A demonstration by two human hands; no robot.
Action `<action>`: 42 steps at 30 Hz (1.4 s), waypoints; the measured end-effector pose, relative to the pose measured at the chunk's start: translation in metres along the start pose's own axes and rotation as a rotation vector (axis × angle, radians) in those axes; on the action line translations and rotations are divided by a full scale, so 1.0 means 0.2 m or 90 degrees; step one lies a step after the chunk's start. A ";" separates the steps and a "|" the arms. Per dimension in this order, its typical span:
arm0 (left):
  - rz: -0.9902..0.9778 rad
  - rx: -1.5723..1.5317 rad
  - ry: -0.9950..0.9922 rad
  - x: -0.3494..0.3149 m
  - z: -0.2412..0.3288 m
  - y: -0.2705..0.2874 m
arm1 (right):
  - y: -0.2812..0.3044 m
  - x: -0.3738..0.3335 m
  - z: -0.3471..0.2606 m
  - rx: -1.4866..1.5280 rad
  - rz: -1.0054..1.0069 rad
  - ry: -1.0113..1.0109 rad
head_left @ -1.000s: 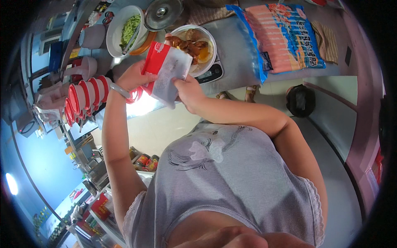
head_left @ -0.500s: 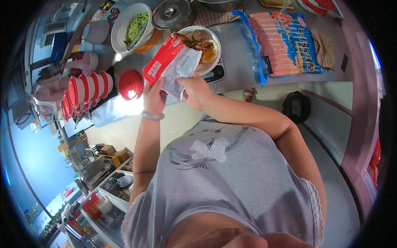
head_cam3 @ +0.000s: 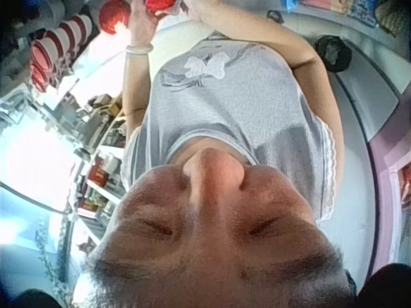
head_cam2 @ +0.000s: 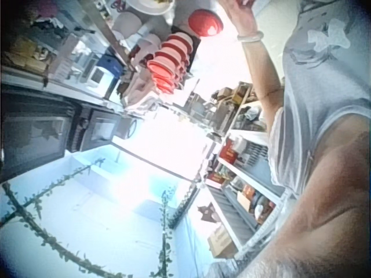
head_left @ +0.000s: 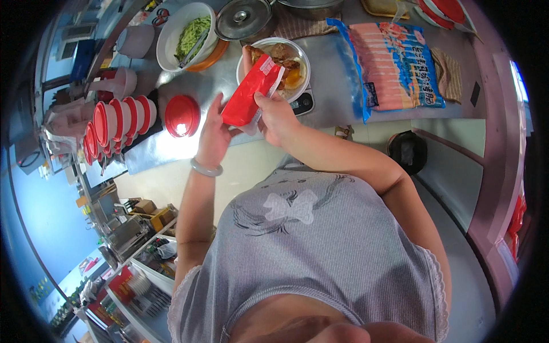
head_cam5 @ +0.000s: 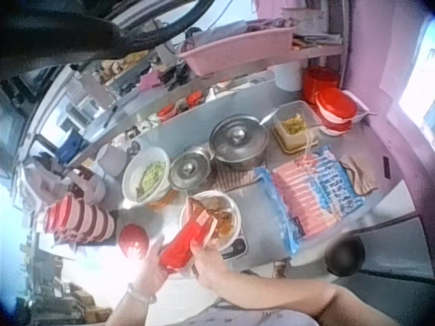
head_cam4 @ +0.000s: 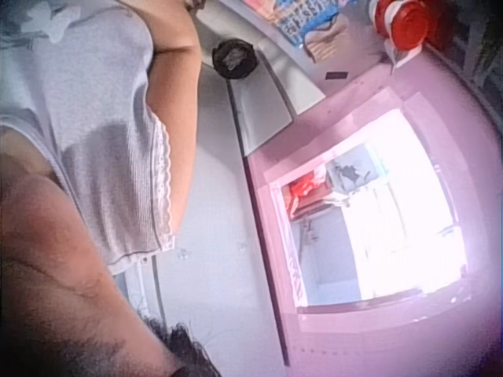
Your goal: The person assembles a food bowl by retrieving ingredients from a refrigerator and adding them to a container. They place a fried egg, a meat patty, and a sausage into the bowl, then add sauce from a packet, shredded vegetables, and corn. Finally, they place a lid on the bowl.
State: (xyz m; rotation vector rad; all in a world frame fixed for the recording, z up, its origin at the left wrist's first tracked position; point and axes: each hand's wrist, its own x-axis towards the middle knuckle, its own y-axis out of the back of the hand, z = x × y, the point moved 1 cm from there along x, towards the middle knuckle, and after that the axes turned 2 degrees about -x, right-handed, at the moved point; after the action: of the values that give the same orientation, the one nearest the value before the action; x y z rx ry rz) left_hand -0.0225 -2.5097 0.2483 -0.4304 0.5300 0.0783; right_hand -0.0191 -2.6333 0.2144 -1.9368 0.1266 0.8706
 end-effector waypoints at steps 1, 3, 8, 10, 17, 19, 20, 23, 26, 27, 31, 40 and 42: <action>-0.008 0.052 -0.001 0.01 -0.03 0.02 | -0.01 0.00 0.00 -0.015 0.008 0.015; -0.026 0.155 -0.006 0.02 -0.10 0.07 | 0.01 0.04 0.04 -0.001 -0.032 0.076; 0.027 0.392 -0.155 0.02 -0.08 0.05 | 0.02 0.04 0.01 0.098 -0.005 -0.037; 0.030 0.534 -0.192 0.01 -0.05 0.04 | 0.01 0.04 -0.02 0.121 -0.029 -0.066; -0.143 0.758 -0.371 -0.07 0.00 -0.07 | 0.02 0.05 -0.01 -0.006 -0.057 0.012; -0.084 0.314 -0.141 -0.06 -0.04 -0.03 | 0.03 0.05 -0.01 0.001 -0.062 0.024; -0.073 0.258 -0.034 -0.05 -0.01 0.02 | 0.04 0.05 0.01 -0.027 -0.055 0.014; -0.126 0.334 0.212 -0.02 0.02 0.05 | 0.05 0.07 0.05 -0.038 -0.044 0.091; -0.134 0.251 0.287 0.02 -0.01 0.11 | 0.03 0.05 0.04 -0.022 -0.066 0.086; -0.141 0.223 0.313 0.03 -0.02 0.12 | 0.03 0.06 0.04 -0.021 -0.067 0.100; -0.129 0.159 0.276 0.00 -0.01 0.11 | 0.06 0.07 0.11 -0.018 -0.083 0.049; -0.058 0.450 0.113 0.00 0.03 0.06 | 0.01 0.04 0.17 -0.011 -0.341 -0.169; -0.057 0.487 0.109 0.00 0.03 0.05 | 0.01 0.06 0.17 -0.017 -0.340 -0.149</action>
State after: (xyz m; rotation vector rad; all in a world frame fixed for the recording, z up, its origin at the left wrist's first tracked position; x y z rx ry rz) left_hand -0.0214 -2.4985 0.2498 0.2907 0.6626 -0.2460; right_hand -0.0294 -2.6046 0.1966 -1.7503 -0.5200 0.7263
